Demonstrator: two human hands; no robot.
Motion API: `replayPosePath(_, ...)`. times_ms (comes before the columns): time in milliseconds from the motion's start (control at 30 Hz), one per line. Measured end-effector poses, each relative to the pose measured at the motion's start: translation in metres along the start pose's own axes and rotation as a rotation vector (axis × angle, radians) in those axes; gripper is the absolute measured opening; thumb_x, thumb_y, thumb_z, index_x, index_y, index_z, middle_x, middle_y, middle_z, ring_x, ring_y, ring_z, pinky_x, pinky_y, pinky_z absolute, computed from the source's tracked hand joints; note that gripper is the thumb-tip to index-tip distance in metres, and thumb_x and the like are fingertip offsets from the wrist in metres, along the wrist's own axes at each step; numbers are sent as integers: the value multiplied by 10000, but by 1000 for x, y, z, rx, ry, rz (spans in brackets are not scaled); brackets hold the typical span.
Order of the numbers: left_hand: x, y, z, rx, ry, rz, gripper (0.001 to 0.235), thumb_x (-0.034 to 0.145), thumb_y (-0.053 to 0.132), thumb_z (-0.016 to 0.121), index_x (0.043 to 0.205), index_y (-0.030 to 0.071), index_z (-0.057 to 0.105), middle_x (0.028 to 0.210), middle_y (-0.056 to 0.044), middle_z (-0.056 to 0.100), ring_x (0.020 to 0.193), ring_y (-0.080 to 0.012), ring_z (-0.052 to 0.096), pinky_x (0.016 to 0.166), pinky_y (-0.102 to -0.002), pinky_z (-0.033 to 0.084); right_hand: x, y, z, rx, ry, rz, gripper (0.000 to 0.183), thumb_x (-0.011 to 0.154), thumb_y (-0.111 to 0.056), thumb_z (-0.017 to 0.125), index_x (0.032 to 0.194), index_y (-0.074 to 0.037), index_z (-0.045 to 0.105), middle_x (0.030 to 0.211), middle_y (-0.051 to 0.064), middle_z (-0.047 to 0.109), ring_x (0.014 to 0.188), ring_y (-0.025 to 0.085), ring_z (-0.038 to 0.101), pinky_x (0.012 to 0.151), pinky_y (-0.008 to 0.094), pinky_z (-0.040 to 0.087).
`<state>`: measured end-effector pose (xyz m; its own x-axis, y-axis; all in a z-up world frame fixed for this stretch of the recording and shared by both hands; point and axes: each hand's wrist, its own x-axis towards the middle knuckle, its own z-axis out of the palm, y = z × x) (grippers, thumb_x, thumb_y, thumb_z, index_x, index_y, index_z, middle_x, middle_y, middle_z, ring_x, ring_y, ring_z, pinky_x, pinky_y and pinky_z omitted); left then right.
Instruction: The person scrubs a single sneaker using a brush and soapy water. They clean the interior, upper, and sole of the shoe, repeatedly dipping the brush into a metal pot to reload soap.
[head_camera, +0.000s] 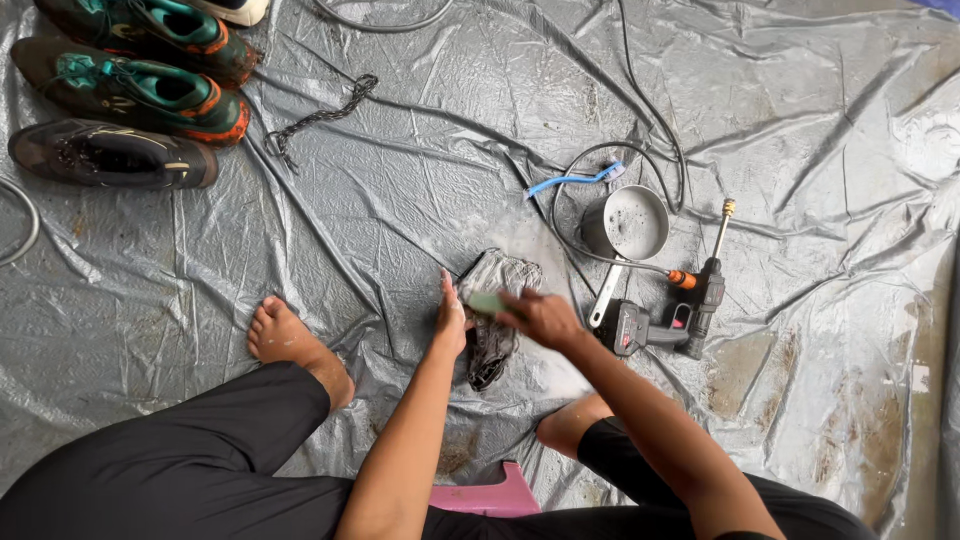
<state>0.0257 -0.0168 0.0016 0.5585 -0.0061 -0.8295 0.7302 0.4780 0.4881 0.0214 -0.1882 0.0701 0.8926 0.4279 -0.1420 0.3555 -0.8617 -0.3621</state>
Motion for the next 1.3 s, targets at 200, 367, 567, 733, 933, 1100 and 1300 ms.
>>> replayPosePath(200,8,-1,1,-21,166,0,839,995,664,633,1522,18,545,1485,-287,544,1251,-499,628,889,-546,621,-14,10,-8,72,72,8,381,956,-403,685,1239,-169,786,859,213,740,728,481,740,611,604,591)
replayPosePath(367,29,-17,-8,56,201,69,723,895,576,811,1323,5,698,1195,-305,680,941,-481,736,692,-530,659,-12,36,7,-24,125,-54,392,986,-511,659,1288,-285,767,866,80,734,677,367,745,592,510,603)
replayPosePath(567,34,-10,-4,31,185,43,687,926,544,795,1346,12,685,1151,-338,676,849,-501,745,661,-567,663,-38,20,21,-59,124,-181,387,945,-527,689,1240,-295,785,810,67,740,593,358,737,530,521,594)
replayPosePath(733,30,-18,-9,32,213,35,682,920,547,801,1339,21,686,1167,-339,677,855,-502,747,664,-566,667,-19,40,14,-207,197,-178,338,971,-479,689,1239,-294,776,770,83,713,515,367,698,481,509,572)
replayPosePath(933,34,-14,-5,55,198,51,572,948,514,771,1260,36,737,1073,-342,706,837,-517,752,636,-586,657,-62,12,46,39,-54,-300,423,960,-521,644,1345,-362,717,786,48,743,563,353,732,532,532,607)
replayPosePath(1100,24,-8,-2,37,211,97,561,956,501,762,1240,18,737,1071,-353,715,821,-512,755,639,-570,660,-45,33,17,-158,166,-35,415,999,-556,633,1280,-273,748,805,91,720,603,372,727,535,525,583)
replayPosePath(1300,19,-9,0,53,307,151,491,959,452,775,1203,26,762,1061,-347,722,890,-519,748,663,-569,657,-92,-14,69,2,52,-260,391,934,-479,695,1278,-304,755,784,109,755,549,397,714,557,564,610)
